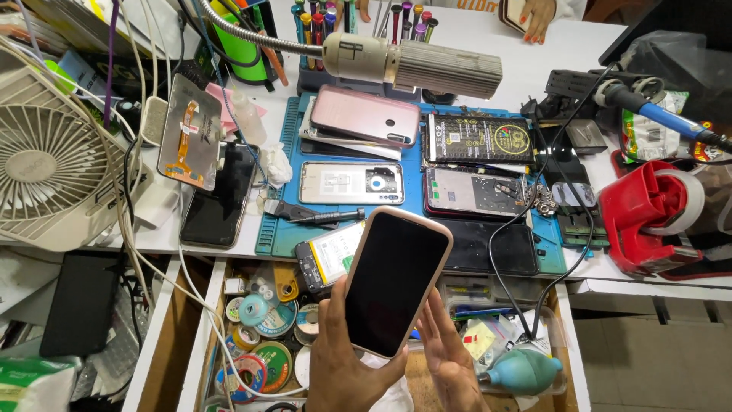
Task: The person handles several smartphones on a cluttered workbench, including a pink iPhone and a red phone. They connect a charging cable to the pink phone, inspect its screen, and then remove the case. The person then picks up a red phone and uses a small tool to work on its side edge.
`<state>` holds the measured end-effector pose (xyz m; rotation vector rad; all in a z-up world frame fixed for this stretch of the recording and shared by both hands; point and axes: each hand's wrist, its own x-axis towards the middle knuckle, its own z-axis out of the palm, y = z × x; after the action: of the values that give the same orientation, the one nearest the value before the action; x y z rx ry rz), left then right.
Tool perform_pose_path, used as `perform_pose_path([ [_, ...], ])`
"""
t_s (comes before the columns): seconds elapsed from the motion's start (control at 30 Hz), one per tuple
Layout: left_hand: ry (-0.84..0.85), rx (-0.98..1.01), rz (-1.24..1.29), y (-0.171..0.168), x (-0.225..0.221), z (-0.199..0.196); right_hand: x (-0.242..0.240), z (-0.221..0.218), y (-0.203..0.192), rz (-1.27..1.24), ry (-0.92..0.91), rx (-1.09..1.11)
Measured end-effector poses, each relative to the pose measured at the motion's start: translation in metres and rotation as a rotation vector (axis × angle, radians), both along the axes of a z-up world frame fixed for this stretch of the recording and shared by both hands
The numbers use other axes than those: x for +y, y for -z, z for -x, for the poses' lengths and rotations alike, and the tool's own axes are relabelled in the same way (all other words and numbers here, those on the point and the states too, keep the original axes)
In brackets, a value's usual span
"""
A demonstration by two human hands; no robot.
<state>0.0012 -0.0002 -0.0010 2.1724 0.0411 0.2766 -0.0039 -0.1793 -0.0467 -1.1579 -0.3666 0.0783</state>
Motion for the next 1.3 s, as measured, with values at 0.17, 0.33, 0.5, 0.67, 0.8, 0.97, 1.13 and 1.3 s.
perform_pose_path([
  [0.17,-0.013,0.012,-0.013,0.005,-0.001,0.000,-0.001,0.000,0.001,0.012,0.017,0.005],
  [0.33,-0.019,-0.054,0.019,-0.003,0.002,0.000,0.000,-0.001,0.003,0.005,0.011,0.001],
  [0.5,0.022,0.001,0.061,-0.008,0.005,0.003,0.003,-0.002,-0.004,-0.007,-0.002,0.009],
  [0.67,0.064,0.021,0.067,-0.009,0.010,0.004,0.008,-0.001,-0.009,-0.009,0.016,0.057],
  [0.8,0.099,-0.026,0.056,-0.008,0.013,0.004,0.006,-0.005,0.001,-0.094,-0.018,-0.002],
  [0.97,0.118,-0.032,0.048,-0.009,0.017,0.005,0.009,-0.006,-0.004,-0.080,-0.041,-0.011],
  [1.13,0.146,-0.025,0.085,-0.013,0.021,0.005,0.013,-0.003,-0.010,-0.071,0.019,0.090],
  [1.3,0.141,0.001,0.102,-0.015,0.026,0.007,0.020,-0.007,-0.014,-0.120,-0.067,-0.108],
])
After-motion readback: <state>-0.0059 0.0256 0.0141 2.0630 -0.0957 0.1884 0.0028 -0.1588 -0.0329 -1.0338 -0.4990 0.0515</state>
